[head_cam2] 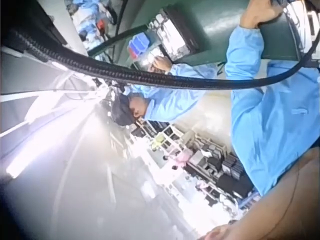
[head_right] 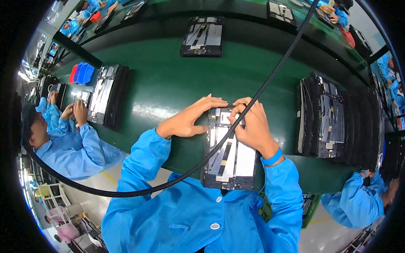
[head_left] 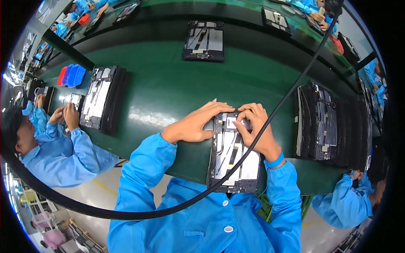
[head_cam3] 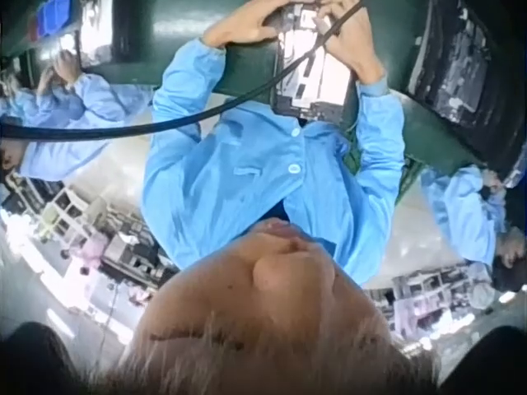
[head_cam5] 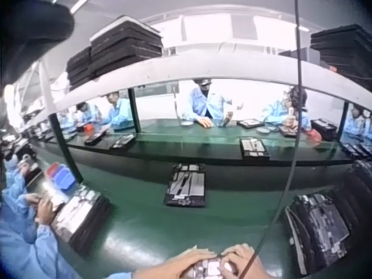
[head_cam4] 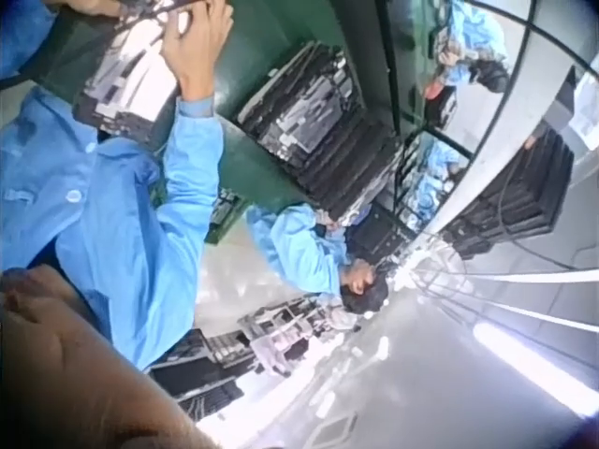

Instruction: The person assembles a tablet device by hand, connecting ribbon cables, a battery, and internal components.

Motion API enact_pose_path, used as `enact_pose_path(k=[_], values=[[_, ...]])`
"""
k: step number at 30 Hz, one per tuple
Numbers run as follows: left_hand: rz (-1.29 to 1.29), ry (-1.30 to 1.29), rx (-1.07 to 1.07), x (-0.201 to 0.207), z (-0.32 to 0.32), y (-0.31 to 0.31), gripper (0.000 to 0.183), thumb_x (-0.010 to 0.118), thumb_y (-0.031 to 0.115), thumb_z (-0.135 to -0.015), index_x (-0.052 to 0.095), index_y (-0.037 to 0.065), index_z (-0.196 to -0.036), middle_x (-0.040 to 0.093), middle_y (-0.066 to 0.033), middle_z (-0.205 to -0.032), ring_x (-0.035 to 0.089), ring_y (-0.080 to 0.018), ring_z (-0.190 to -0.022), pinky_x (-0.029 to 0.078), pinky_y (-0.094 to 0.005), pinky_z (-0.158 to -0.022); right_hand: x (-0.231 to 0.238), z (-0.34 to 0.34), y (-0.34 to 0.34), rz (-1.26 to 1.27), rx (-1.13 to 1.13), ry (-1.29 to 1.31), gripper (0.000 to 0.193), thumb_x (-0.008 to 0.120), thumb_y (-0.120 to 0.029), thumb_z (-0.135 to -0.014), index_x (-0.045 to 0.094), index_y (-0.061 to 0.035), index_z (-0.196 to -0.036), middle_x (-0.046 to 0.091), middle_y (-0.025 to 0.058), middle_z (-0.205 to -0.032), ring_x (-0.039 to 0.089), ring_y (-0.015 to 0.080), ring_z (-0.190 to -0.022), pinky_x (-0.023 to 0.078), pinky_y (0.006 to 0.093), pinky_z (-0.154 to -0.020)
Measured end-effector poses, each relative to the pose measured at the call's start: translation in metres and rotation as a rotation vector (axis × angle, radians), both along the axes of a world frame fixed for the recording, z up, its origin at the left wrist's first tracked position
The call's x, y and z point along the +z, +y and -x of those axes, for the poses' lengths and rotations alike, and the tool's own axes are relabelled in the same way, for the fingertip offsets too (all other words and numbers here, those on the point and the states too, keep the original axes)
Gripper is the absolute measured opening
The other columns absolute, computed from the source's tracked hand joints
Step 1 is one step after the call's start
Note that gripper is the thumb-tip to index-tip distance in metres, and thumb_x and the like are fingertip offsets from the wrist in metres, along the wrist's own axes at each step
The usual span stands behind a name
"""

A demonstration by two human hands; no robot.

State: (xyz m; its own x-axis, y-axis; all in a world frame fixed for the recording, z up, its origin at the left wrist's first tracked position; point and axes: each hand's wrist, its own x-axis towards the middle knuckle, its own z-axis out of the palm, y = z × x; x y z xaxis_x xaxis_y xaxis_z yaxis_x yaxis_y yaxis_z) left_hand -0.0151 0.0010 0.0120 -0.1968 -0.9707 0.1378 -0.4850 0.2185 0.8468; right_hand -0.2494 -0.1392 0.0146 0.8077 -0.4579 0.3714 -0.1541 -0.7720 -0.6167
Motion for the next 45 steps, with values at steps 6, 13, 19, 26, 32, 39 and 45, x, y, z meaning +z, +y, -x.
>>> enact_pose_path(k=[6, 13, 19, 26, 32, 39, 45], values=[[0.011, -0.045, -0.040, -0.0034, 0.0018, -0.0007, 0.089, 0.076, 0.005, -0.081, 0.049, 0.010, -0.166, 0.048, -0.0159, -0.172, 0.036, -0.0385, -0.165, 0.011, -0.0621, -0.140, -0.0073, 0.0036, 0.0043, -0.072, -0.116, -0.114, 0.015, 0.085, -0.008, -0.088, 0.071, -0.0045, -0.094, 0.070, 0.0124, -0.105, 0.066, 0.0341, -0.105, 0.052, 0.0454, -0.092], [-0.025, -0.027, -0.063, 0.0010, -0.0005, 0.0004, 0.092, 0.077, 0.006, -0.081, 0.047, 0.013, -0.168, 0.045, -0.0171, -0.174, 0.034, -0.0396, -0.166, 0.010, -0.0639, -0.140, -0.0070, 0.0034, 0.0039, -0.003, -0.094, -0.115, 0.016, 0.086, -0.009, -0.087, 0.073, -0.0054, -0.095, 0.069, 0.0119, -0.106, 0.064, 0.0336, -0.100, 0.051, 0.0446, -0.088], [-0.011, -0.093, -0.033, 0.0008, 0.0043, 0.0022, 0.095, 0.077, 0.002, -0.081, 0.045, 0.014, -0.170, 0.043, -0.0169, -0.176, 0.033, -0.0403, -0.167, 0.010, -0.0652, -0.139, -0.0061, 0.0056, 0.0049, -0.082, -0.108, -0.085, 0.015, 0.086, -0.011, -0.085, 0.075, -0.0058, -0.092, 0.069, 0.0103, -0.107, 0.063, 0.0309, -0.099, 0.051, 0.0419, -0.086], [-0.011, -0.066, -0.058, 0.0003, 0.0000, 0.0000, 0.099, 0.077, 0.001, -0.080, 0.043, 0.015, -0.172, 0.042, -0.0168, -0.176, 0.032, -0.0404, -0.167, 0.010, -0.0662, -0.139, -0.0079, 0.0085, 0.0014, -0.074, -0.085, -0.093, 0.017, 0.088, -0.011, -0.079, 0.075, -0.0055, -0.088, 0.068, 0.0111, -0.109, 0.063, 0.0310, -0.100, 0.051, 0.0419, -0.087], [-0.029, -0.030, -0.067, -0.0008, -0.0047, 0.0018, 0.100, 0.079, 0.001, -0.081, 0.042, 0.015, -0.173, 0.041, -0.0154, -0.178, 0.031, -0.0390, -0.168, 0.009, -0.0653, -0.139, -0.0032, 0.0053, 0.0063, -0.180, -0.115, -0.072, 0.015, 0.086, -0.010, -0.079, 0.075, -0.0053, -0.087, 0.070, 0.0116, -0.110, 0.064, 0.0320, -0.103, 0.052, 0.0427, -0.088], [-0.037, -0.041, -0.081, -0.0011, -0.0039, 0.0015, 0.100, 0.081, 0.004, -0.083, 0.041, 0.015, -0.173, 0.039, -0.0150, -0.179, 0.029, -0.0381, -0.169, 0.008, -0.0650, -0.140, -0.0088, 0.0059, 0.0041, -0.143, -0.144, -0.083, 0.014, 0.086, -0.011, -0.082, 0.075, -0.0047, -0.089, 0.072, 0.0106, -0.108, 0.064, 0.0316, -0.103, 0.052, 0.0432, -0.089], [-0.039, -0.025, -0.096, -0.0041, -0.0055, 0.0000, 0.099, 0.081, 0.004, -0.083, 0.041, 0.015, -0.173, 0.039, -0.0158, -0.179, 0.028, -0.0379, -0.169, 0.006, -0.0651, -0.140, -0.0079, 0.0056, 0.0037, -0.144, -0.151, -0.090, 0.014, 0.085, -0.011, -0.083, 0.076, -0.0043, -0.091, 0.072, 0.0110, -0.108, 0.064, 0.0325, -0.104, 0.051, 0.0434, -0.091]])
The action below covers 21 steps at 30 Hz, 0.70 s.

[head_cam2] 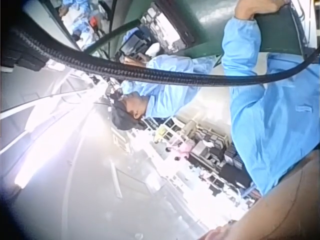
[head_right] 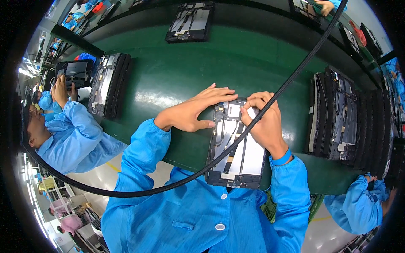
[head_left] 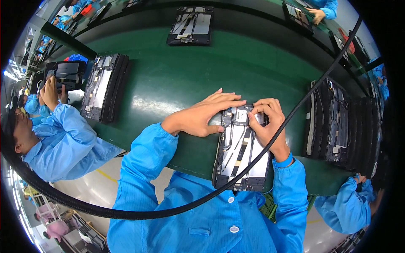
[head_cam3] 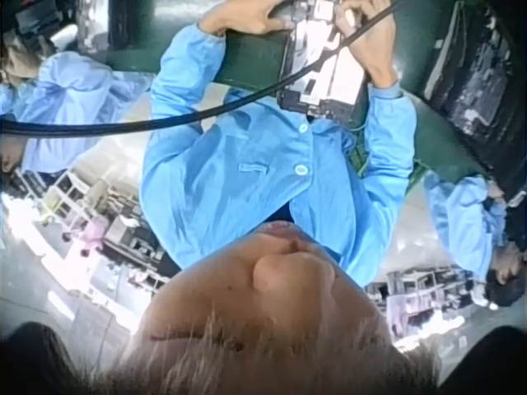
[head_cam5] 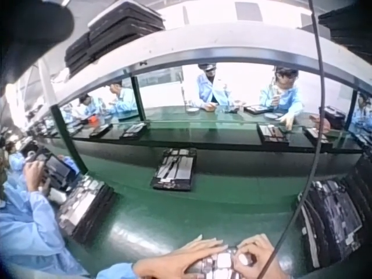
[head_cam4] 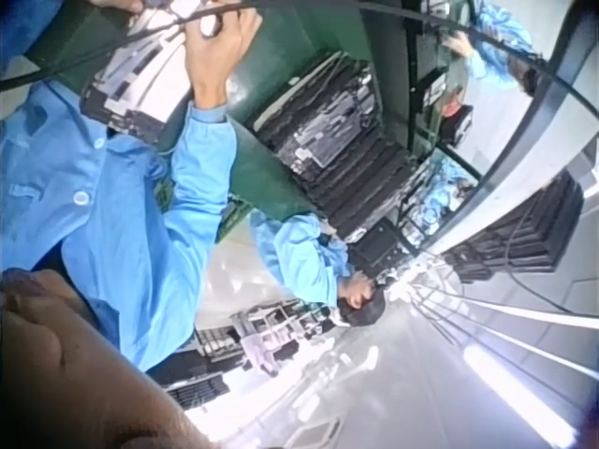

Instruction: The person assembles a tablet device by hand, connecting ribbon cables, a battery, and internal components.

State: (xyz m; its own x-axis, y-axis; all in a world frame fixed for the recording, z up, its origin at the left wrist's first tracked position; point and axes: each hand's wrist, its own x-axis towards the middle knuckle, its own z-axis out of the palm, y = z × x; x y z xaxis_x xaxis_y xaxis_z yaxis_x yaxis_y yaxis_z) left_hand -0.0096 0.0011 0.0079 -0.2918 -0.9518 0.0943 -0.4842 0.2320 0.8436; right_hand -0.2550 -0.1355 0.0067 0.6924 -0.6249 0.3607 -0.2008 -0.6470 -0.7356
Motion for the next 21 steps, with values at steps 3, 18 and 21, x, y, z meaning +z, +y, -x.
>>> enact_pose_path(k=[3, 18, 21], values=[[-0.009, -0.005, 0.007, 0.0010, 0.0006, 0.0006, 0.099, 0.080, 0.003, -0.083, 0.041, 0.016, -0.173, 0.039, -0.0162, -0.179, 0.027, -0.0379, -0.169, 0.006, -0.0650, -0.140, 0.0005, 0.0006, -0.0002, 0.016, 0.010, 0.011, 0.013, 0.085, -0.011, -0.083, 0.076, -0.0044, -0.090, 0.071, 0.0111, -0.108, 0.064, 0.0325, -0.105, 0.052, 0.0433, -0.091], [-0.013, -0.015, 0.020, 0.0022, 0.0037, 0.0032, 0.099, 0.076, 0.002, -0.084, 0.040, 0.018, -0.175, 0.040, -0.0170, -0.177, 0.029, -0.0402, -0.168, 0.008, -0.0663, -0.139, 0.0029, 0.0054, 0.0007, -0.045, 0.072, 0.032, 0.015, 0.086, -0.009, -0.071, 0.075, -0.0053, -0.081, 0.067, 0.0125, -0.114, 0.063, 0.0346, -0.110, 0.050, 0.0448, -0.099], [-0.009, -0.031, 0.021, 0.0049, 0.0057, 0.0019, 0.102, 0.076, 0.001, -0.082, 0.040, 0.019, -0.175, 0.042, -0.0182, -0.176, 0.030, -0.0407, -0.168, 0.009, -0.0662, -0.139, 0.0036, 0.0067, -0.0009, -0.022, 0.085, 0.032, 0.014, 0.085, -0.009, -0.070, 0.075, -0.0059, -0.079, 0.067, 0.0127, -0.115, 0.062, 0.0354, -0.112, 0.049, 0.0451, -0.100]])
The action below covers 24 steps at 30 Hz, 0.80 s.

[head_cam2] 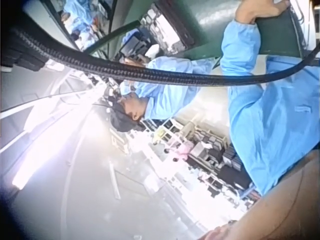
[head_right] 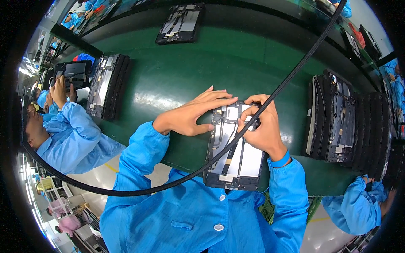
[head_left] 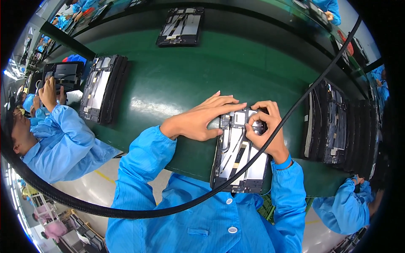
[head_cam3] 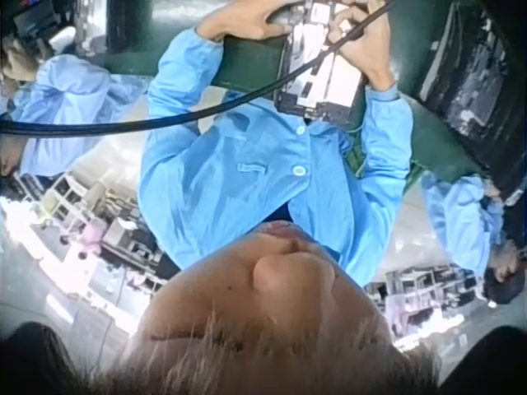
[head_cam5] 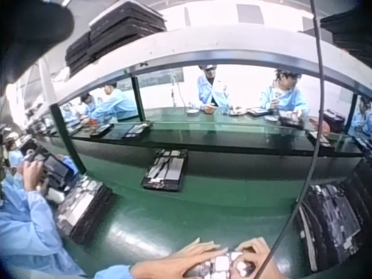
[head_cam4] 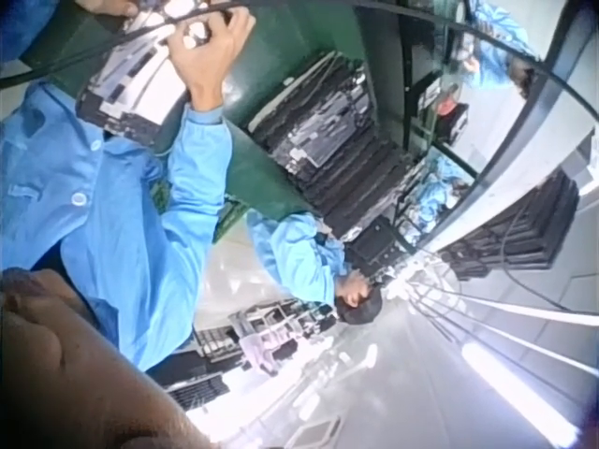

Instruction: The person assembles a tablet device by hand, connecting ribbon cables, a battery, and internal components.

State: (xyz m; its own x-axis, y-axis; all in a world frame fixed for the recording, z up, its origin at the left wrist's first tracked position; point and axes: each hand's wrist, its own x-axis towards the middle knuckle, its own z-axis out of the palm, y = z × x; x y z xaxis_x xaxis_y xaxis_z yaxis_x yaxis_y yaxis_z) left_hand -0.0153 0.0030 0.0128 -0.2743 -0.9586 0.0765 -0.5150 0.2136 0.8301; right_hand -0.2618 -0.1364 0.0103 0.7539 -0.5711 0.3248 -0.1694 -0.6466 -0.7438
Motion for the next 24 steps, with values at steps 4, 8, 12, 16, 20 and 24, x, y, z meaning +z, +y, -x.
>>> enact_pose_path(k=[4, 8, 12, 16, 20, 24], values=[[0.018, -0.073, 0.010, 0.003, 0.004, -0.001, 0.106, 0.076, 0.000, -0.078, 0.039, 0.021, -0.175, 0.045, -0.0208, -0.170, 0.034, -0.0418, -0.165, 0.011, -0.0659, -0.139, 0.002, 0.000, -0.001, 0.023, 0.025, 0.015, 0.014, 0.085, -0.010, -0.068, 0.074, -0.0075, -0.076, 0.068, 0.0124, -0.117, 0.061, 0.0365, -0.113, 0.049, 0.0462, -0.101], [0.081, -0.092, 0.034, -0.001, 0.006, 0.001, 0.104, 0.076, 0.001, -0.082, 0.039, 0.025, -0.176, 0.051, -0.0222, -0.161, 0.039, -0.0429, -0.160, 0.014, -0.0661, -0.138, 0.004, 0.003, -0.004, 0.025, 0.103, 0.023, 0.015, 0.085, -0.012, -0.064, 0.075, -0.0098, -0.075, 0.069, 0.0116, -0.121, 0.060, 0.0372, -0.118, 0.047, 0.0489, -0.106], [0.107, -0.076, 0.052, -0.004, 0.007, 0.003, 0.102, 0.075, 0.000, -0.084, 0.038, 0.025, -0.176, 0.051, -0.0221, -0.160, 0.043, -0.0432, -0.157, 0.016, -0.0657, -0.138, 0.003, 0.008, -0.008, 0.012, 0.154, 0.013, 0.018, 0.086, -0.013, -0.061, 0.075, -0.0104, -0.075, 0.071, 0.0120, -0.126, 0.059, 0.0373, -0.124, 0.043, 0.0498, -0.112], [0.141, -0.064, 0.106, -0.005, 0.011, 0.006, 0.100, 0.074, 0.001, -0.086, 0.038, 0.024, -0.176, 0.053, -0.0217, -0.160, 0.046, -0.0441, -0.154, 0.018, -0.0652, -0.138, 0.008, 0.010, -0.011, -0.041, 0.197, 0.056, 0.021, 0.087, -0.012, -0.058, 0.076, -0.0100, -0.076, 0.073, 0.0131, -0.131, 0.058, 0.0370, -0.131, 0.040, 0.0493, -0.116], [0.147, -0.038, 0.178, -0.001, 0.018, 0.012, 0.100, 0.074, 0.002, -0.085, 0.039, 0.023, -0.176, 0.054, -0.0213, -0.159, 0.048, -0.0445, -0.152, 0.020, -0.0650, -0.137, 0.009, 0.010, -0.011, -0.065, 0.198, 0.061, 0.022, 0.087, -0.012, -0.057, 0.077, -0.0094, -0.076, 0.074, 0.0128, -0.131, 0.057, 0.0361, -0.132, 0.039, 0.0488, -0.116], [0.189, -0.059, 0.329, -0.004, 0.030, 0.024, 0.095, 0.074, 0.004, -0.084, 0.043, 0.018, -0.173, 0.055, -0.0213, -0.159, 0.050, -0.0448, -0.149, 0.025, -0.0641, -0.135, 0.007, 0.011, -0.013, -0.083, 0.211, 0.047, 0.021, 0.086, -0.011, -0.057, 0.077, -0.0091, -0.076, 0.074, 0.0124, -0.131, 0.058, 0.0354, -0.132, 0.039, 0.0488, -0.116]])
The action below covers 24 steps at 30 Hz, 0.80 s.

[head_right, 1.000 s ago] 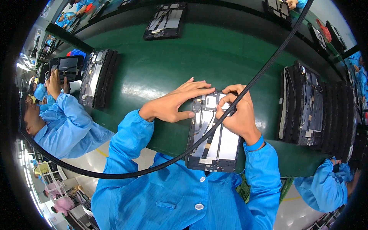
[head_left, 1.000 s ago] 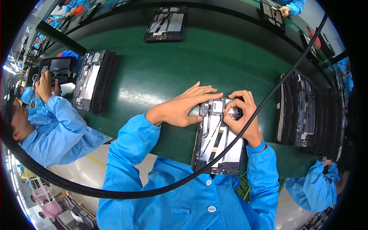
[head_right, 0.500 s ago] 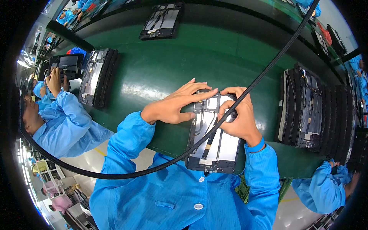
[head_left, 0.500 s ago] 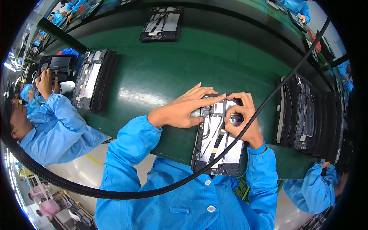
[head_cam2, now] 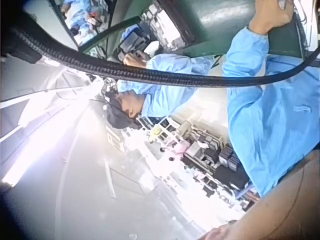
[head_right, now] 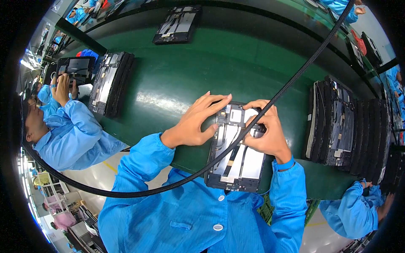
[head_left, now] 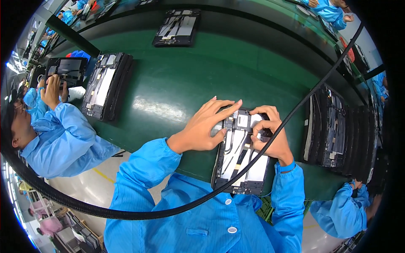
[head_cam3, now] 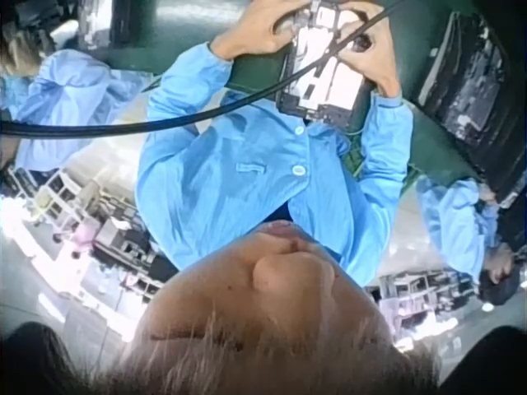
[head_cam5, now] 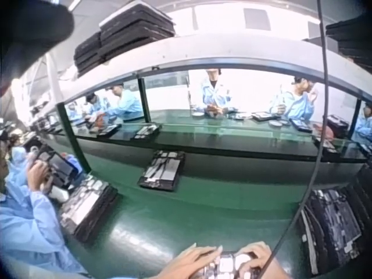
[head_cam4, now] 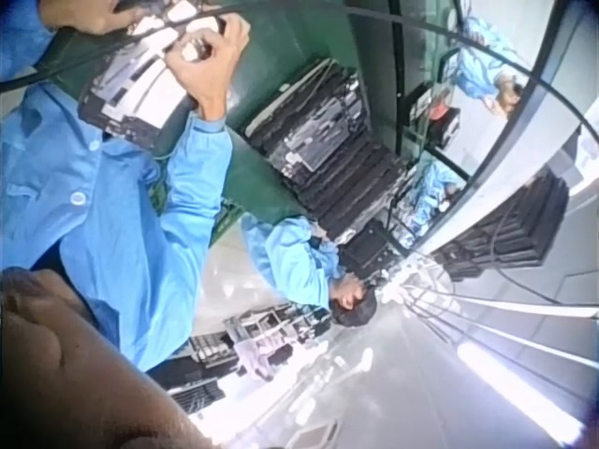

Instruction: The person assembles a tablet device by hand, connecting ribbon cables, a battery, and internal components.

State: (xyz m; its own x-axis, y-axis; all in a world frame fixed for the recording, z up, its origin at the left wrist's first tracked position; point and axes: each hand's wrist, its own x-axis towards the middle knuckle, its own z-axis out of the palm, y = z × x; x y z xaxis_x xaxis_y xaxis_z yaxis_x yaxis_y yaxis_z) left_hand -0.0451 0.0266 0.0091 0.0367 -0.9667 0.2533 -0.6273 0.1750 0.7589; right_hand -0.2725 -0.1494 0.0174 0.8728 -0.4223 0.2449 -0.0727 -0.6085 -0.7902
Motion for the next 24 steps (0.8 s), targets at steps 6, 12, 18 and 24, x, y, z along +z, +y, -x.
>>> enact_pose_path(k=[6, 12, 18, 24], values=[[0.170, -0.039, 0.164, -0.007, 0.009, 0.016, 0.048, 0.077, 0.006, -0.085, 0.072, 0.012, -0.132, 0.064, -0.0159, -0.139, 0.059, -0.0417, -0.132, 0.040, -0.0585, -0.125, 0.002, 0.001, 0.000, -0.009, 0.000, 0.020, 0.019, 0.084, -0.010, -0.059, 0.076, -0.0081, -0.076, 0.074, 0.0118, -0.130, 0.058, 0.0353, -0.131, 0.038, 0.0486, -0.116], [0.338, -0.194, 0.138, -0.014, 0.014, 0.020, 0.023, 0.081, 0.004, -0.081, 0.078, 0.009, -0.103, 0.071, -0.0074, -0.108, 0.064, -0.0346, -0.106, 0.053, -0.0480, -0.095, 0.003, 0.000, 0.003, 0.012, -0.004, 0.015, 0.019, 0.082, -0.010, -0.058, 0.076, -0.0070, -0.076, 0.073, 0.0124, -0.131, 0.058, 0.0360, -0.132, 0.038, 0.0484, -0.116], [0.312, -0.327, 0.197, -0.008, 0.028, 0.020, 0.026, 0.079, 0.006, -0.082, 0.077, 0.006, -0.107, 0.070, -0.0076, -0.104, 0.065, -0.0310, -0.099, 0.055, -0.0501, -0.099, 0.001, 0.002, 0.002, 0.012, 0.001, 0.012, 0.016, 0.080, -0.013, -0.057, 0.071, -0.0102, -0.070, 0.070, 0.0096, -0.132, 0.056, 0.0372, -0.132, 0.037, 0.0506, -0.119], [0.289, -0.452, 0.220, -0.006, 0.040, 0.029, 0.029, 0.077, 0.011, -0.083, 0.076, 0.004, -0.112, 0.069, -0.0093, -0.103, 0.064, -0.0320, -0.099, 0.053, -0.0514, -0.100, -0.004, 0.000, 0.003, 0.046, 0.001, 0.002, 0.014, 0.080, -0.012, -0.059, 0.070, -0.0098, -0.069, 0.071, 0.0106, -0.132, 0.056, 0.0383, -0.133, 0.039, 0.0523, -0.118]])
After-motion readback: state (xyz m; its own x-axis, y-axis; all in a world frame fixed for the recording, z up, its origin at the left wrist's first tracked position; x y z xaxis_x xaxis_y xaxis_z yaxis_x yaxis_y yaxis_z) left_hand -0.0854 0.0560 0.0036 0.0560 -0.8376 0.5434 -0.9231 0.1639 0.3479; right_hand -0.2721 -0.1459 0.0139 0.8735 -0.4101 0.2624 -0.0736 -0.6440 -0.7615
